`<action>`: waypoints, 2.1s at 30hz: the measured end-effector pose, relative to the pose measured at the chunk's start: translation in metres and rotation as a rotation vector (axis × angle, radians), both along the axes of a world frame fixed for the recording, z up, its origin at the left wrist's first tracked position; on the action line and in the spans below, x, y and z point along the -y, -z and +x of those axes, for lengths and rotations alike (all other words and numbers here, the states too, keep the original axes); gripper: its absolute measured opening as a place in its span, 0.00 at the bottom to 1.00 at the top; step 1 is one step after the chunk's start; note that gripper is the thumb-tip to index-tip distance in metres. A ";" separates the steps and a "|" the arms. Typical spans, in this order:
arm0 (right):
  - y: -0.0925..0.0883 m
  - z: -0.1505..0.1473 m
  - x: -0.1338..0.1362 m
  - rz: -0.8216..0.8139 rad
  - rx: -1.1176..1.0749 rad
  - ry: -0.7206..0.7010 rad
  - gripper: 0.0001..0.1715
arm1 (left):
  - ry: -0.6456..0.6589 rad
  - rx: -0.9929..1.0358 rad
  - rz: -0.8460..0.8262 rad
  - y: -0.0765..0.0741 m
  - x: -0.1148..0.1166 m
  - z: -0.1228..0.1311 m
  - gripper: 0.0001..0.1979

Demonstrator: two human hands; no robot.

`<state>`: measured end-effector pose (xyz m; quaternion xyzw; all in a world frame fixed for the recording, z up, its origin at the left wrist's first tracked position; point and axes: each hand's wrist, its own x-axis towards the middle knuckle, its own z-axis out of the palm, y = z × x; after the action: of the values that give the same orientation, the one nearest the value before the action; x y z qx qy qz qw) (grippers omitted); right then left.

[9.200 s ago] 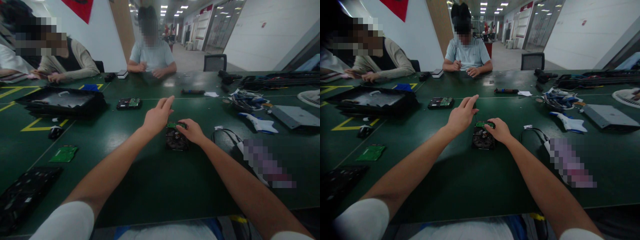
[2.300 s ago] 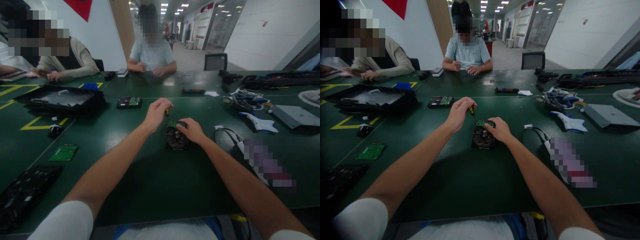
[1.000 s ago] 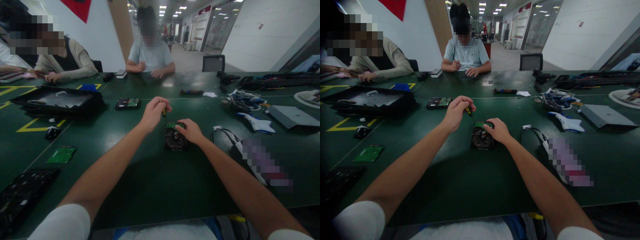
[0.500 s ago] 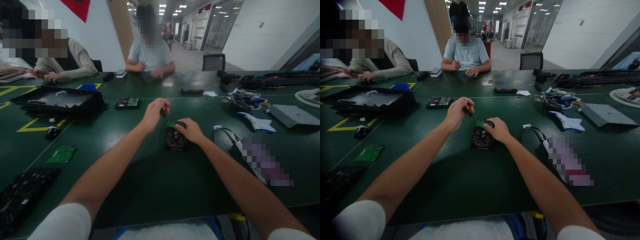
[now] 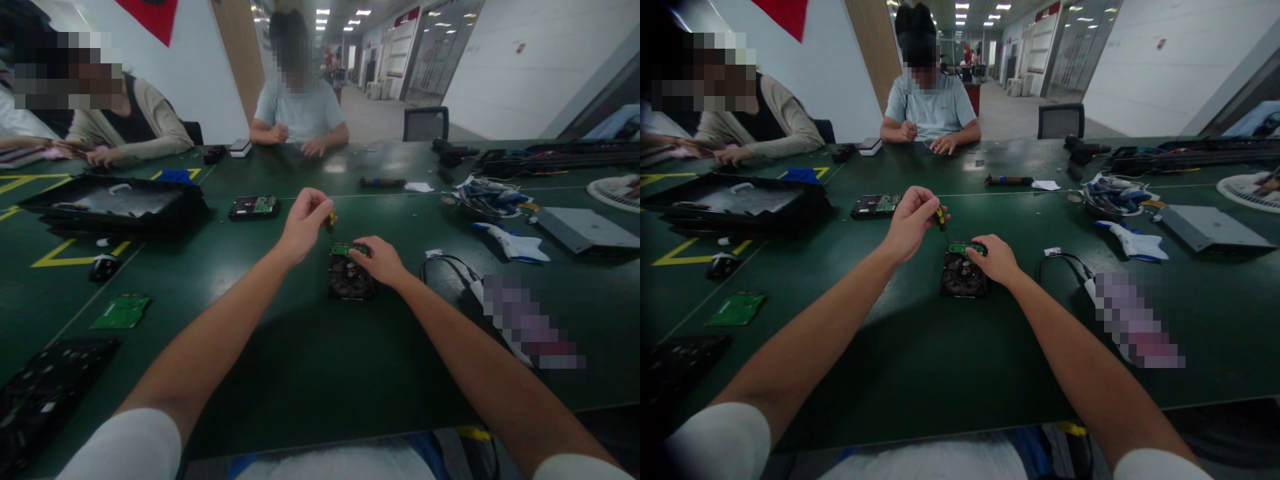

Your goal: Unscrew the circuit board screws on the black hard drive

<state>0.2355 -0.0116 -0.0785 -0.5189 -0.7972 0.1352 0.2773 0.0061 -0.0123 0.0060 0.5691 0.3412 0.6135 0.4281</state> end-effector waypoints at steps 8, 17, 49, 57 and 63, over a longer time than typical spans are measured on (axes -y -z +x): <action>0.001 0.000 0.001 0.000 0.000 0.007 0.22 | -0.158 -0.270 0.217 0.003 0.003 -0.004 0.10; -0.001 -0.001 0.001 0.008 0.000 -0.002 0.21 | -0.276 -0.803 0.487 0.020 0.007 -0.005 0.25; -0.002 -0.001 0.002 0.023 -0.024 -0.007 0.19 | -0.363 -0.924 0.443 0.017 0.003 -0.010 0.27; -0.001 -0.001 0.001 0.011 0.005 0.008 0.21 | -0.321 -0.715 0.367 0.020 -0.001 -0.010 0.24; 0.000 0.000 0.001 0.011 0.003 0.008 0.20 | -0.260 -0.753 0.514 0.014 -0.001 -0.012 0.18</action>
<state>0.2353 -0.0122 -0.0789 -0.5208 -0.7963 0.1288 0.2795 -0.0054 -0.0111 -0.0085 0.7920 0.3784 0.4774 0.0397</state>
